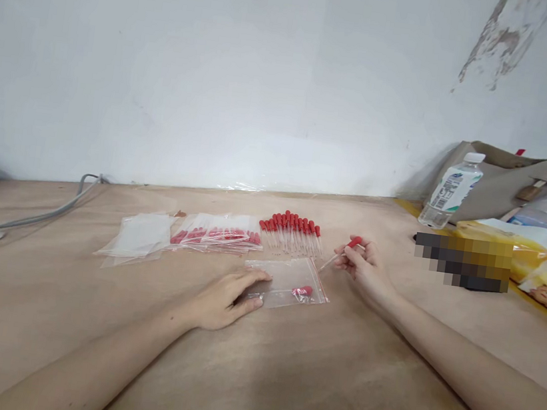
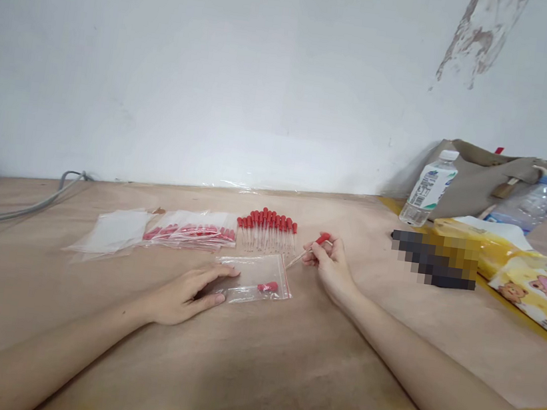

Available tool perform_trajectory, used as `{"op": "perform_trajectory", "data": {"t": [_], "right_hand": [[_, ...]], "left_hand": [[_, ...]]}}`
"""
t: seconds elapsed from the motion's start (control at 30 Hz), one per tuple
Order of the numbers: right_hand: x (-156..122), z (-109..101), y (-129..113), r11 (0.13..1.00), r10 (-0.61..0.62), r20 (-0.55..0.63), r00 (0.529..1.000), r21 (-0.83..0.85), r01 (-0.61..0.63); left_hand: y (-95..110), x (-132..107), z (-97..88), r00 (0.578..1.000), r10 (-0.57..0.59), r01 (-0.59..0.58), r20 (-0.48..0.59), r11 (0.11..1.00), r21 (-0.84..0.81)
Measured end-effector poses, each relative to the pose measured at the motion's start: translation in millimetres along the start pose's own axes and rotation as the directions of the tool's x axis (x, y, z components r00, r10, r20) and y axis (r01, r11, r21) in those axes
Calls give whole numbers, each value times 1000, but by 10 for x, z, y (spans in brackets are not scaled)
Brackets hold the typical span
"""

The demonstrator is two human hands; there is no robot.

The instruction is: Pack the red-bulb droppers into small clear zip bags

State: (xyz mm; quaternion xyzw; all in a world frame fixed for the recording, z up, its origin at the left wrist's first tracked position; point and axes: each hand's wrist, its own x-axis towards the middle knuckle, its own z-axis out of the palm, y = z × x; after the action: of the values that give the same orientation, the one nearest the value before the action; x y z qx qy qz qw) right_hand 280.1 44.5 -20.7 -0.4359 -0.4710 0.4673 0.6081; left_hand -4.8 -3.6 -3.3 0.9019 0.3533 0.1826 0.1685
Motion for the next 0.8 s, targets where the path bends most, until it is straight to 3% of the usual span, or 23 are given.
{"op": "perform_trajectory", "data": {"t": [0.2, 0.4, 0.5, 0.57, 0.63, 0.7, 0.8], "right_hand": [[-160, 86, 69, 992, 106, 105, 989, 64, -113], [-217, 54, 47, 978, 162, 135, 977, 109, -177], [-175, -33, 24, 978, 209, 219, 953, -49, -203], [-132, -112, 8, 957, 188, 299, 936, -270, -106], [-86, -187, -2, 887, 114, 388, 914, -455, 82], [-44, -238, -1, 804, 31, 472, 881, -535, 259], [-18, -247, 10, 757, -28, 559, 829, -530, 382]], "left_hand": [[7, -4, -14, 1000, -6, 6, 15, 1000, 4], [3, -5, -5, 1000, 7, -7, 5, 1000, 13], [1, -2, 1, 1000, 13, -13, 5, 1000, 21], [1, 1, 2, 1000, 15, -16, 9, 999, 40], [2, 5, 2, 1000, 20, -21, 10, 998, 62], [-3, 9, 3, 1000, 26, -27, 11, 997, 70], [-19, 16, 9, 999, 45, -45, 7, 997, 58]]}}
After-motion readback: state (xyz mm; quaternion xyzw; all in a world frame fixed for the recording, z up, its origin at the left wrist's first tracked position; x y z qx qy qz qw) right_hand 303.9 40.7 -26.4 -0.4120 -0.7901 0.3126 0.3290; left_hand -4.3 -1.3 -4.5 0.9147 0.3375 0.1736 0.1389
